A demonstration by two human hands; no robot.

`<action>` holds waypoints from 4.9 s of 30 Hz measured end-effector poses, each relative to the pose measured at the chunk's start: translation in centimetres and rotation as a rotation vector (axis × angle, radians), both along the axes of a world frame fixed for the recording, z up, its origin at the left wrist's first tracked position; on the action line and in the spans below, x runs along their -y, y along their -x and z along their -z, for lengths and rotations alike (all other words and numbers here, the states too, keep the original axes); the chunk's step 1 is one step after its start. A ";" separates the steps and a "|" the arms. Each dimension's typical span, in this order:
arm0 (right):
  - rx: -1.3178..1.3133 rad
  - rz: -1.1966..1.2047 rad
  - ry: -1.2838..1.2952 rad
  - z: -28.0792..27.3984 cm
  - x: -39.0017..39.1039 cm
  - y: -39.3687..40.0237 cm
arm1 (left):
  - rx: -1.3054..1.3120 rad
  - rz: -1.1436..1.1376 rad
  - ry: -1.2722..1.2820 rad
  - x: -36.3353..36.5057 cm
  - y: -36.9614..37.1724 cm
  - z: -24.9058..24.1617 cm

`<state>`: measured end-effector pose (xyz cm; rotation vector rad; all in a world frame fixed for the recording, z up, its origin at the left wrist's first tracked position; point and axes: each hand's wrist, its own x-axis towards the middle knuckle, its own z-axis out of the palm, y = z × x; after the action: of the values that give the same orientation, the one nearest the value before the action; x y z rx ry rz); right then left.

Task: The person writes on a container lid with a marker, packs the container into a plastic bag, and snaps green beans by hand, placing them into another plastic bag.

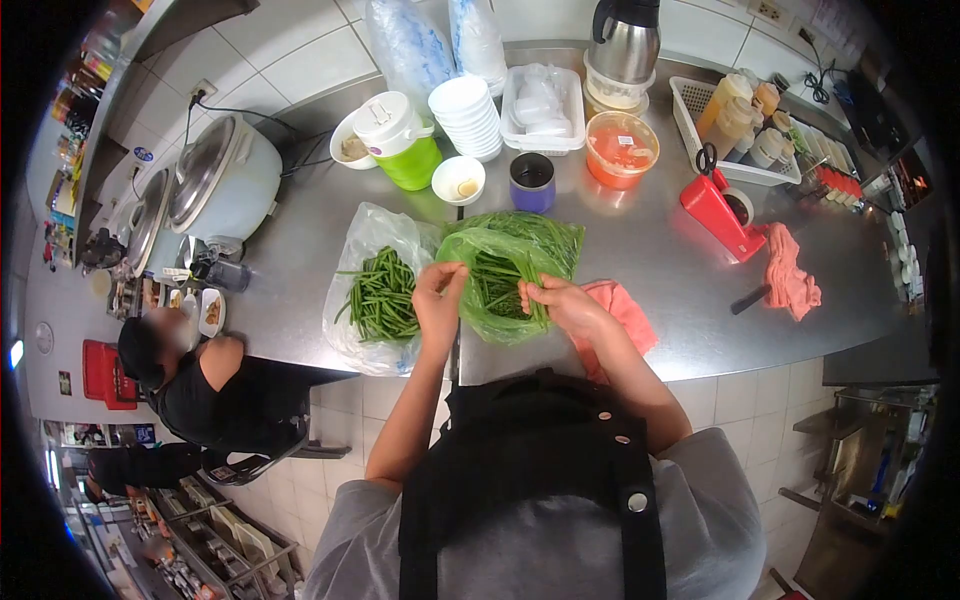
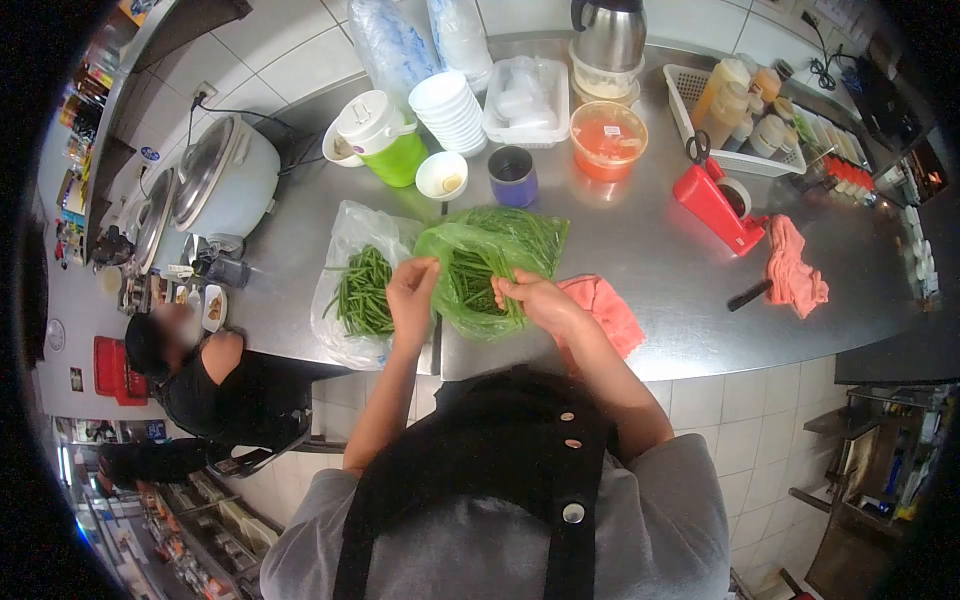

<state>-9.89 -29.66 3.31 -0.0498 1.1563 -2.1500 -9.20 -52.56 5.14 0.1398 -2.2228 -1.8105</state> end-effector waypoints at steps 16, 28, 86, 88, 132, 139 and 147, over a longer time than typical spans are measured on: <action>-0.095 -0.313 -0.175 -5.9 -4.3 -0.1 | -0.277 0.304 1.025 -1.2 2.1 -0.2; -1.070 0.218 -0.951 -2.7 1.5 -0.6 | -0.338 0.449 0.680 -2.4 0.6 -1.1; -0.212 0.271 0.214 -1.5 2.4 0.9 | 0.250 0.407 0.114 -2.1 -1.1 -1.5; -0.107 0.341 0.131 -1.6 2.7 0.8 | 0.180 0.321 0.190 -2.4 -1.1 -1.7; -0.392 0.363 -0.348 -2.2 4.4 0.6 | -0.332 0.179 0.591 -3.4 0.0 -4.1; -0.462 0.339 -0.494 -2.4 4.6 0.4 | -0.178 0.235 0.373 -2.9 0.2 -3.9; -0.345 0.270 -0.140 -3.6 4.6 -0.2 | 0.326 0.338 -0.247 -1.6 0.1 -1.6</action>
<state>-9.73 -34.22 6.94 -0.2206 1.5866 -2.3490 -9.32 -50.99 6.75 0.1208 -2.3364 -2.3961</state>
